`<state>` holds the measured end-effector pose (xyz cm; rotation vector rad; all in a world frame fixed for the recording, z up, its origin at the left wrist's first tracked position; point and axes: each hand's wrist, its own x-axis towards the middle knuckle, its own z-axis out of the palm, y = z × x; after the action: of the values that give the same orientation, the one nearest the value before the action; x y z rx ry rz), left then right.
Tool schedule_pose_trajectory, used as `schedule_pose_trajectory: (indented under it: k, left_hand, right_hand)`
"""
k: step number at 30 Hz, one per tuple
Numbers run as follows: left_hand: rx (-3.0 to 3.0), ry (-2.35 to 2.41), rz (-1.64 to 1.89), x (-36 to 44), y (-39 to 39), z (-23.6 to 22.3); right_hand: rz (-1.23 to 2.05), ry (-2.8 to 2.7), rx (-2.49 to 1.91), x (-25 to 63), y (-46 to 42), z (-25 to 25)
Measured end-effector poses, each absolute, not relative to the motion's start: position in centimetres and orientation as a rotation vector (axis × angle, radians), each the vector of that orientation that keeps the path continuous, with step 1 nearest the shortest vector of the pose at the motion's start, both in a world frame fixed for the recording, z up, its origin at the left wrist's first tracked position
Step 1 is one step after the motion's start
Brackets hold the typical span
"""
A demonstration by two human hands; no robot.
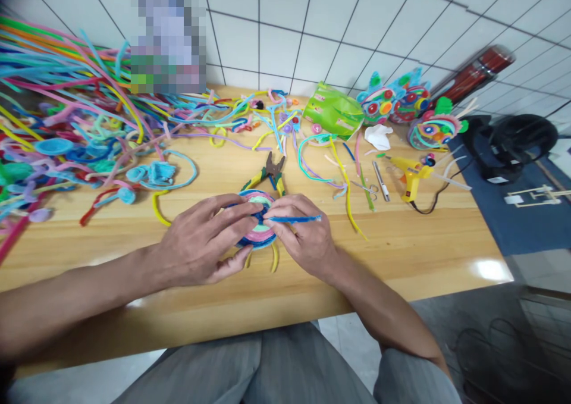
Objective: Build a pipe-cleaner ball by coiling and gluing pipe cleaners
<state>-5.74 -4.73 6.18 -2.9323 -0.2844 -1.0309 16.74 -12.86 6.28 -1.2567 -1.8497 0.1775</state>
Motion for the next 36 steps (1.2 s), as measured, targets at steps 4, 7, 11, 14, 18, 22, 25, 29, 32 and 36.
schedule_pose_trajectory:
  k: [4, 7, 11, 14, 18, 22, 25, 29, 32, 36]
  left_hand:
    - [-2.948, -0.272, -0.988, -5.8, -4.8, 6.3]
    - [-2.961, -0.225, -0.997, -5.8, -4.7, 6.3]
    - [-2.987, -0.162, -1.051, -5.6, -4.6, 6.3]
    - [-3.014, -0.139, -1.072, -5.6, -4.5, 6.2]
    - [-3.053, -0.116, -1.124, -5.7, -4.4, 6.3]
    - [-3.107, -0.177, -1.106, -5.8, -4.6, 6.5]
    - [-3.127, -0.210, -1.090, -5.8, -4.7, 6.6]
    - [-3.130, -0.230, -1.077, -5.8, -5.0, 6.6]
    - [-3.098, -0.293, -1.073, -5.8, -5.3, 6.5]
    - [-3.100, -0.307, -1.108, -5.8, -5.6, 6.3]
  right_hand:
    - [0.181, -1.846, -1.260, 16.7, -12.9, 6.2]
    - [0.179, -1.838, -1.271, 16.7, -13.0, 6.1]
    - [0.180, -1.834, -1.279, 16.7, -13.0, 5.9]
    - [0.191, -1.824, -1.268, 16.8, -12.9, 5.8]
    - [0.184, -1.807, -1.261, 16.8, -12.9, 5.6]
    - [0.167, -1.809, -1.278, 16.8, -12.9, 5.7]
    - [0.174, -1.821, -1.288, 16.7, -12.9, 5.8]
    - [0.166, -1.841, -1.279, 16.6, -13.0, 5.9]
    - [0.150, -1.859, -1.286, 16.7, -13.0, 5.9]
    - [0.144, -1.867, -1.296, 16.7, -13.1, 5.8]
